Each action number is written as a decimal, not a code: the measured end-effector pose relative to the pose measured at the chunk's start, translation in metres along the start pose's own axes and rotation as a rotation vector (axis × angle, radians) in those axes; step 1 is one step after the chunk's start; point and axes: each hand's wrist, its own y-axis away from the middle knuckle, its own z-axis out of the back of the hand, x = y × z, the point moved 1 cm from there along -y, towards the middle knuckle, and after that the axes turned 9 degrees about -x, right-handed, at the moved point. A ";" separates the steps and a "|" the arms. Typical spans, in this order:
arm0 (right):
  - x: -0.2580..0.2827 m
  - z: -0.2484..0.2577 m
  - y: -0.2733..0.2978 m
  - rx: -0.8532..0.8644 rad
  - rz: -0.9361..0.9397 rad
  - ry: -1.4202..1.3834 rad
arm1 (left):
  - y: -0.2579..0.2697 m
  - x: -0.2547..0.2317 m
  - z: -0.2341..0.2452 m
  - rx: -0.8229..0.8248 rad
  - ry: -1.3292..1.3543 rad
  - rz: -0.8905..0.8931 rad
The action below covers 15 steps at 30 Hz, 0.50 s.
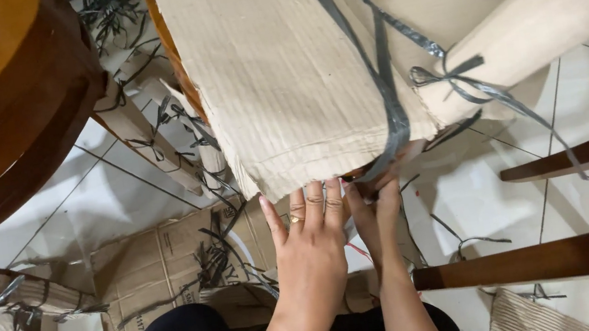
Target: Wrapping the legs of a wooden chair with cardboard and securing them with plastic ties.
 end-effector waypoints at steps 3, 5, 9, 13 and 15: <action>-0.006 0.008 0.003 0.059 -0.055 -0.100 | 0.002 -0.007 0.000 -0.011 -0.019 0.008; -0.029 0.011 0.005 0.102 -0.117 -0.135 | 0.001 -0.011 0.000 -0.014 -0.029 0.009; -0.092 0.011 0.012 0.218 -0.139 -0.070 | -0.002 -0.020 0.000 -0.006 -0.043 0.007; -0.115 0.003 0.019 0.163 -0.179 0.036 | -0.004 -0.023 -0.005 -0.028 -0.098 -0.010; -0.101 0.003 0.016 0.174 -0.159 0.030 | -0.005 -0.025 -0.005 -0.042 -0.126 -0.021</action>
